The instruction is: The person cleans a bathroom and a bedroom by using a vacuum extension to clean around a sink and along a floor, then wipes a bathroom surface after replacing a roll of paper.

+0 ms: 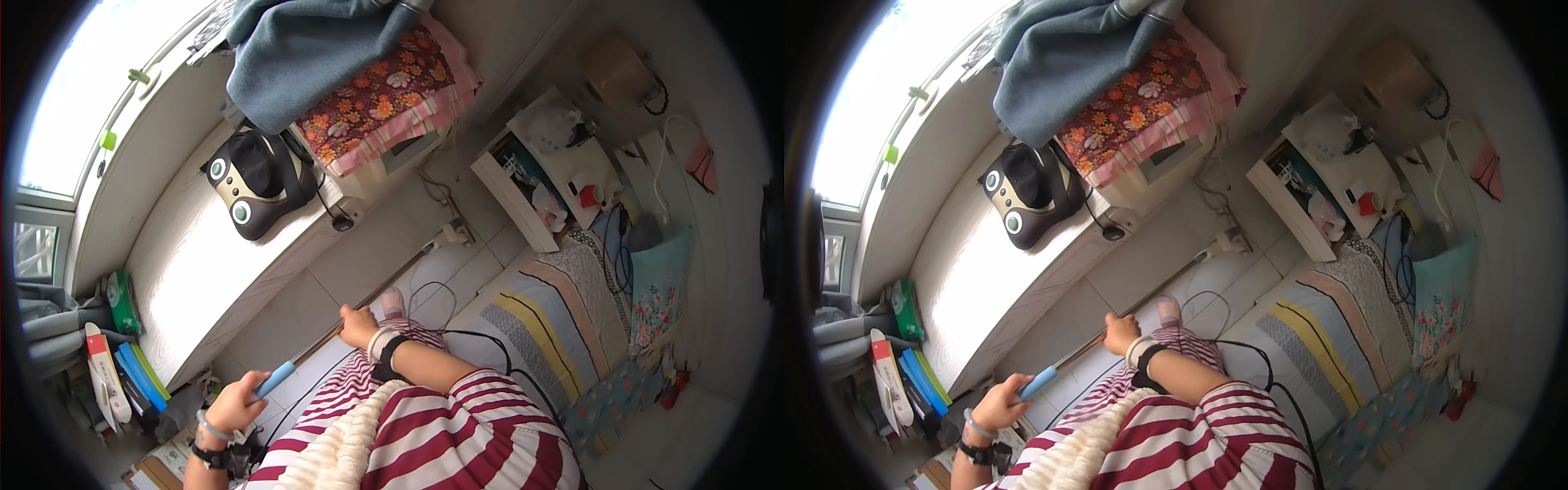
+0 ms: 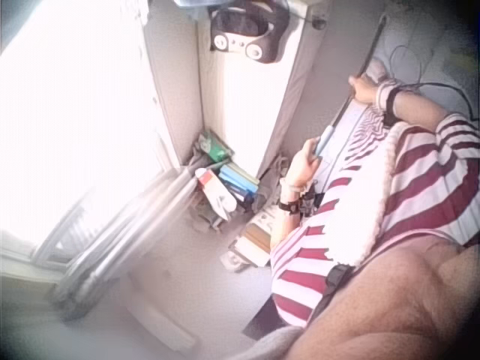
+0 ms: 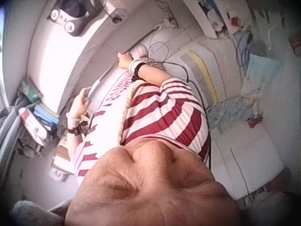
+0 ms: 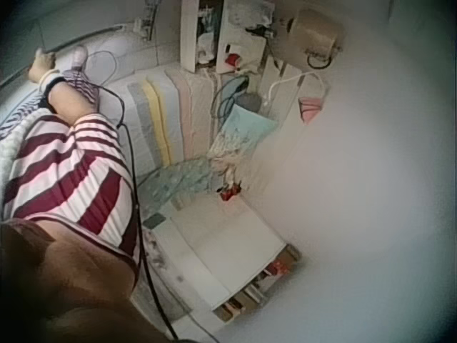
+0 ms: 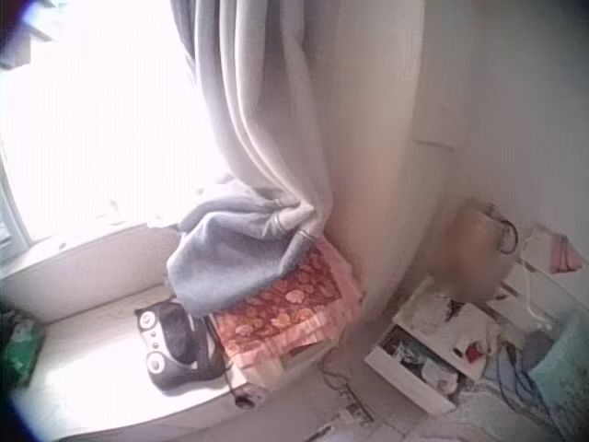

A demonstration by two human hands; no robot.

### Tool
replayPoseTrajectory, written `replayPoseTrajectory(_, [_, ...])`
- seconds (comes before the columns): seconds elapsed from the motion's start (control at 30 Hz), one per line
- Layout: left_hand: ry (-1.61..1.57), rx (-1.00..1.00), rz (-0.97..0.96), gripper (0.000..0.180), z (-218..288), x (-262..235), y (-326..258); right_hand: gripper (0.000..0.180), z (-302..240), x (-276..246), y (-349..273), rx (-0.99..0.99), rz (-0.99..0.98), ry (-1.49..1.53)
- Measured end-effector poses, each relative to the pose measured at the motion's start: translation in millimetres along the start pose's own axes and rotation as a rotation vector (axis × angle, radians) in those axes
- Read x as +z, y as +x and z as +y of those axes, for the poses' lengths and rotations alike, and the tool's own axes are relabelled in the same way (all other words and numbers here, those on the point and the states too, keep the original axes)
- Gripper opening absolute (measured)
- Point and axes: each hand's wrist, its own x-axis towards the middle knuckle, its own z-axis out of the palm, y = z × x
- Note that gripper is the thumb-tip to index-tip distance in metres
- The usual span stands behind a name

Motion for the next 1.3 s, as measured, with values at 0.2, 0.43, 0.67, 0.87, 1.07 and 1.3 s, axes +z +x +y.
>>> replayPoseTrajectory(0.2, [-0.131, 0.024, 0.149, 0.042, -6.2, 33.2, 15.3, 0.034, 38.8, 3.5, 21.9, -0.092, 0.11, 0.046])
replayPoseTrajectory(0.43, [-0.206, 0.159, 0.227, 0.039, 41.3, 61.6, 130.4, 0.027, 108.7, -81.4, 98.7, 0.0, 0.463, 0.006])
replayPoseTrajectory(0.67, [-0.226, 0.167, 0.262, 0.04, 47.0, 55.8, 129.6, 0.021, 87.2, -105.4, 107.4, 0.013, 0.377, -0.182])
replayPoseTrajectory(0.87, [-0.127, 0.022, 0.206, 0.041, 18.4, 31.3, 42.0, 0.023, 13.8, -65.5, 61.5, -0.045, 0.035, -0.315])
replayPoseTrajectory(1.07, [-0.196, 0.09, 0.208, 0.041, 24.8, 41.1, 91.5, 0.021, 48.9, -92.2, 79.9, -0.081, 0.167, -0.325])
replayPoseTrajectory(1.3, [-0.219, 0.309, 0.345, 0.039, 72.2, 67.4, 167.8, 0.026, 102.3, -155.1, 116.3, 0.009, 0.299, -0.189])
